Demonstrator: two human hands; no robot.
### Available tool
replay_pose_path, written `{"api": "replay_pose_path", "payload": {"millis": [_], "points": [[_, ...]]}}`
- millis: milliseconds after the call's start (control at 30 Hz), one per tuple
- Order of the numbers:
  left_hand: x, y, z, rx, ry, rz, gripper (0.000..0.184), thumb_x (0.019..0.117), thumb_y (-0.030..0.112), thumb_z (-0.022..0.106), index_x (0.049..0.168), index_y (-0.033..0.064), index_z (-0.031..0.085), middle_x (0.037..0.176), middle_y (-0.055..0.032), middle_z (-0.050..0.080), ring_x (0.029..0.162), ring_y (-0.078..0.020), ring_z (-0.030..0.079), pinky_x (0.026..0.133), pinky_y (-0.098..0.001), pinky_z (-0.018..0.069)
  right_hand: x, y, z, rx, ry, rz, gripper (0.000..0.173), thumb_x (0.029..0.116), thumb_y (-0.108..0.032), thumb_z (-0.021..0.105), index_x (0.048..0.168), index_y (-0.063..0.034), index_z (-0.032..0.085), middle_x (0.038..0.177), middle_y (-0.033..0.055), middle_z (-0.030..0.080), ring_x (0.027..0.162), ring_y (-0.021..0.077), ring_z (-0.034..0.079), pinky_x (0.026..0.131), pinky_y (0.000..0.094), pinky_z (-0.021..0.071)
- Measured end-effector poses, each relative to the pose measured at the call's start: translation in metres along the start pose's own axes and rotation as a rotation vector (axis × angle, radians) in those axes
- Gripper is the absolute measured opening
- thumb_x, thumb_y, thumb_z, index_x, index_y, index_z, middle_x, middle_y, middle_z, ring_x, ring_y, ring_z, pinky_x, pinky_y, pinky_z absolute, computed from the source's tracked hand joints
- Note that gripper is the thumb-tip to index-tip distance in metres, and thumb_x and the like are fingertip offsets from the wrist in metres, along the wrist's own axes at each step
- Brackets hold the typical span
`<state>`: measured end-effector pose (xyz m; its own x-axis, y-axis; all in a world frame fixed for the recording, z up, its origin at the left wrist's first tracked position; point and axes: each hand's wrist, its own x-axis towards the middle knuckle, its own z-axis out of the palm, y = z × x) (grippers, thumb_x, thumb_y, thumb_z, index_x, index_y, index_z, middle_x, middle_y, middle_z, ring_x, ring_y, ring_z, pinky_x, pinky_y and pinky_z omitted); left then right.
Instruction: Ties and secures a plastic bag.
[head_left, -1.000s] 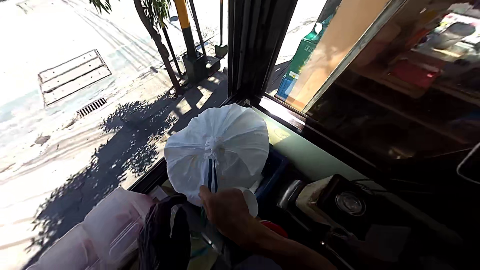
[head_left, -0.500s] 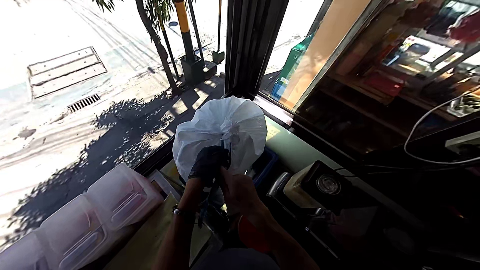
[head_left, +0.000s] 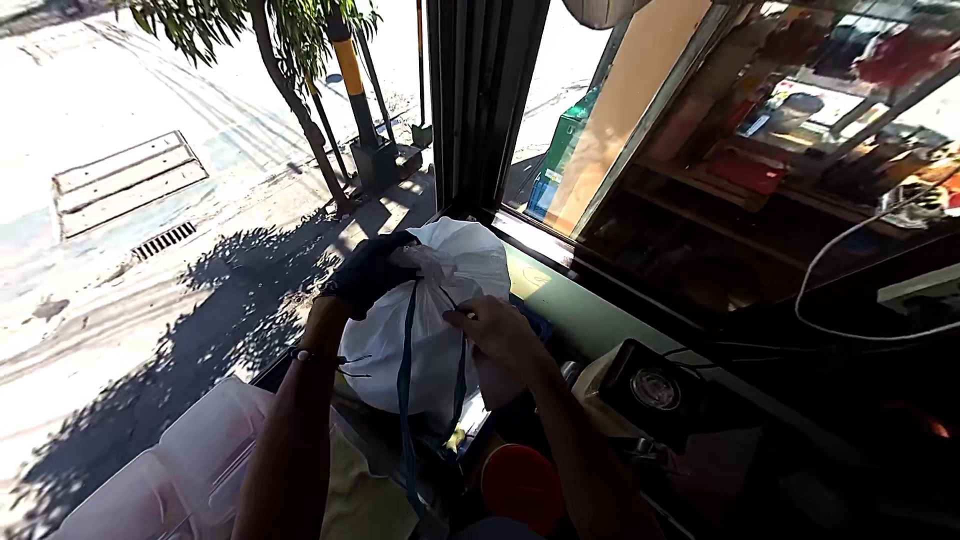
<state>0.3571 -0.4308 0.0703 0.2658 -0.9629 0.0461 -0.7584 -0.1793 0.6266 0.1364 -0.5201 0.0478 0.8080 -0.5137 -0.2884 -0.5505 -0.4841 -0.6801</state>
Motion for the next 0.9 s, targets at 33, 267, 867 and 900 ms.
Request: {"api": "replay_pose_path", "payload": {"millis": [33,267,867,900], "points": [[0.001,-0.009,-0.003,-0.147,0.041,-0.071,0.037,0.09,0.007,0.075,0.125,0.0047,0.064,0.106,-0.0136,0.07,0.092,-0.0212,0.068,0.085,-0.0419,0.056,0.005,0.009,-0.01,0.077,0.008,-0.059,0.044,0.1061,-0.047,0.052,0.105,-0.009,0.074,0.088,0.011,0.069,0.084,0.0272,0.065,0.079,0.0552,0.0497],[-0.062,0.001,-0.001,-0.646,0.271,-0.163,0.02,0.1037,0.015,0.057,0.123,0.016,0.062,0.096,0.0019,0.067,0.072,-0.0049,0.06,0.063,-0.0206,0.0512,0.062,0.0,-0.067,0.151,0.136,-0.125,0.044,0.1076,-0.044,0.049,0.091,-0.0119,0.075,0.083,0.0072,0.067,0.079,0.0235,0.062,0.072,0.0521,0.0473],[-0.081,0.06,0.11,-0.01,-0.126,0.155,0.055,0.0939,0.014,0.067,0.148,0.0125,0.056,0.163,-0.0252,0.03,0.152,-0.0437,0.025,0.121,-0.0555,0.0287,0.023,-0.088,-0.063,-0.69,0.184,-0.676,0.033,0.1025,-0.04,0.06,0.079,-0.0181,0.069,0.064,0.0014,0.059,0.065,0.0227,0.062,0.059,0.0457,0.049],[-0.112,0.028,0.134,0.024,-0.108,0.234,0.047,0.1015,0.024,0.06,0.148,0.0201,0.056,0.162,-0.0146,0.039,0.152,-0.0308,0.031,0.123,-0.0478,0.028,-0.003,-0.075,-0.053,-0.704,0.16,-0.612,0.035,0.1034,-0.04,0.058,0.079,-0.0168,0.069,0.061,0.0023,0.057,0.062,0.0235,0.063,0.057,0.0448,0.0486]]}}
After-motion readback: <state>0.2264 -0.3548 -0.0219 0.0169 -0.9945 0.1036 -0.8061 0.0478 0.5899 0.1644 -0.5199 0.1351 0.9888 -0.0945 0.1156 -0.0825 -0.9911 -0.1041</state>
